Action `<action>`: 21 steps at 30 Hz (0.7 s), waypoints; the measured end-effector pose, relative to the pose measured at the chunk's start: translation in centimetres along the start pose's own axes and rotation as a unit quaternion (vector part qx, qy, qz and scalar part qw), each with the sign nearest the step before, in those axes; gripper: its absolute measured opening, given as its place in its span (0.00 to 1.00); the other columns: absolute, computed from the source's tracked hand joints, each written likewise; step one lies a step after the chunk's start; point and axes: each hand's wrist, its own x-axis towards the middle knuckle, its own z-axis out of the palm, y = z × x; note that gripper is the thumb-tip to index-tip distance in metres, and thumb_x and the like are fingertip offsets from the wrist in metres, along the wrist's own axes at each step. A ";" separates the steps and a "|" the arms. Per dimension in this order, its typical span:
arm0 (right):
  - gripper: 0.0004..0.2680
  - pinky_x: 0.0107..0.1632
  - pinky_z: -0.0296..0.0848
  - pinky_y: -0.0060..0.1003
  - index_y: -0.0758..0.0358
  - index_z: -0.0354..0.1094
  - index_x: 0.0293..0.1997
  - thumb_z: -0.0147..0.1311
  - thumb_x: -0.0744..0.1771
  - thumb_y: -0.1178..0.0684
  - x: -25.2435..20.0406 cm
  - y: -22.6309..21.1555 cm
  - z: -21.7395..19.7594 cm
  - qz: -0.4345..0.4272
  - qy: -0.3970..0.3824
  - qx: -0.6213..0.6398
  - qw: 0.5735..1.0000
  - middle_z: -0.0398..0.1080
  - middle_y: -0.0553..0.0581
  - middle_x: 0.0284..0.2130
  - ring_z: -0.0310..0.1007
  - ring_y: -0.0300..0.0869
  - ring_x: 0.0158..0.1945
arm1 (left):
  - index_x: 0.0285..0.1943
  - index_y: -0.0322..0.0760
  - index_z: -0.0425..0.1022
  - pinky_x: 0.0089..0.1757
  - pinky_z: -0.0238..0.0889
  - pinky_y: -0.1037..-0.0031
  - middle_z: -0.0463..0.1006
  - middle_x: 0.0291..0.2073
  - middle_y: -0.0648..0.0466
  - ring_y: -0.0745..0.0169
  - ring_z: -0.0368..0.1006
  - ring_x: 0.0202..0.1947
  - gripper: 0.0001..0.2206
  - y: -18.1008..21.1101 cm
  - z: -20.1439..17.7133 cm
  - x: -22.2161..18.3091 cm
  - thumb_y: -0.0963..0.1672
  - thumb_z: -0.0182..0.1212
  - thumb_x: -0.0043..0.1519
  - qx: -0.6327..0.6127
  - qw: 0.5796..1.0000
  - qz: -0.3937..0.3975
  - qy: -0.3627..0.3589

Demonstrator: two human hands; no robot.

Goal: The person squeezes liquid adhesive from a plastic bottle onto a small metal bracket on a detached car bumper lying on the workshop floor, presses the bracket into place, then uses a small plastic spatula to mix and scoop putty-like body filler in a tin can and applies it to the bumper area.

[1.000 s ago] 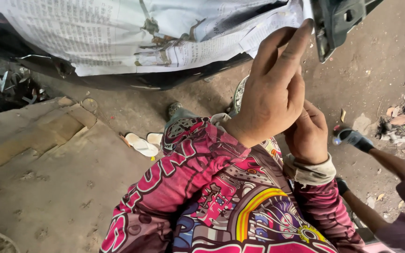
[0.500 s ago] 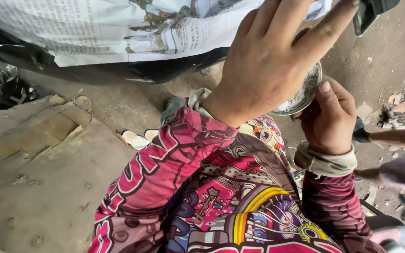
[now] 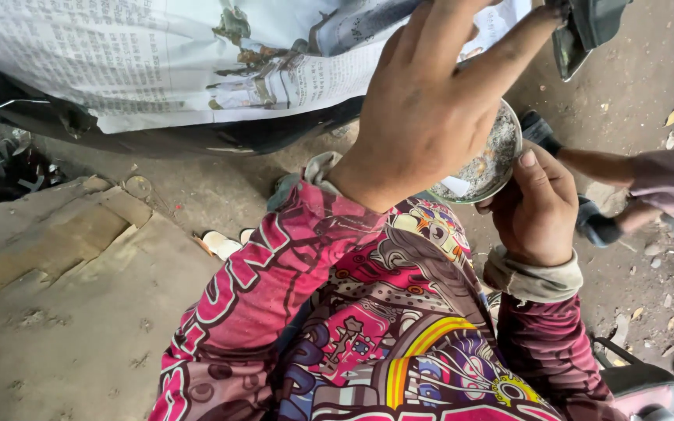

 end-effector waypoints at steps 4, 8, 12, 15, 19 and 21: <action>0.14 0.36 0.70 0.32 0.80 0.66 0.57 0.45 0.77 0.50 -0.4 0.2 -0.7 -0.022 0.005 0.002 1.000 0.73 0.62 0.36 0.72 0.41 0.31 | 0.69 0.52 0.67 0.53 0.68 0.71 0.67 0.62 0.56 0.61 0.71 0.54 0.17 -0.2 -1.1 -1.7 0.42 0.61 0.72 -0.115 0.988 -0.097 -0.018; 0.15 0.33 0.69 0.31 0.81 0.66 0.62 0.47 0.78 0.50 -1.0 -0.3 -0.4 -0.046 0.005 0.000 0.999 0.74 0.63 0.38 0.71 0.41 0.30 | 0.69 0.46 0.64 0.56 0.70 0.73 0.67 0.61 0.54 0.59 0.72 0.60 0.15 -2.2 -1.6 -3.8 0.49 0.60 0.78 -0.115 0.988 -0.104 0.019; 0.15 0.38 0.72 0.31 0.82 0.65 0.62 0.47 0.77 0.52 -1.0 -0.1 0.5 -0.048 0.008 0.022 0.999 0.74 0.63 0.42 0.73 0.42 0.35 | 0.71 0.43 0.63 0.50 0.72 0.78 0.74 0.54 0.54 0.69 0.76 0.50 0.14 -1.5 -4.6 -4.6 0.49 0.49 0.81 -0.221 0.957 -0.176 -0.064; 0.15 0.45 0.72 0.30 0.84 0.63 0.65 0.47 0.77 0.54 -1.4 0.0 1.7 -0.036 0.000 0.029 0.999 0.75 0.63 0.47 0.74 0.41 0.42 | 0.68 0.38 0.70 0.35 0.61 0.75 0.71 0.29 0.54 0.67 0.67 0.28 0.18 -0.8 -6.4 -3.6 0.48 0.50 0.72 -0.286 0.890 -0.302 -0.186; 0.16 0.46 0.69 0.30 0.82 0.64 0.66 0.47 0.76 0.52 -2.1 -0.8 3.4 -0.007 0.035 -0.049 0.998 0.72 0.60 0.43 0.69 0.38 0.41 | 0.66 0.35 0.74 0.38 0.63 0.76 0.73 0.30 0.56 0.71 0.66 0.31 0.15 -1.8 -6.4 -4.9 0.46 0.53 0.75 -0.311 0.878 -0.318 -0.176; 0.18 0.39 0.66 0.30 0.79 0.65 0.67 0.47 0.75 0.50 -2.2 -3.1 5.7 0.008 0.052 -0.105 0.993 0.70 0.58 0.39 0.64 0.37 0.35 | 0.65 0.34 0.75 0.41 0.66 0.76 0.76 0.33 0.55 0.71 0.67 0.34 0.14 -2.0 -6.6 -4.7 0.45 0.53 0.76 -0.320 0.881 -0.309 -0.161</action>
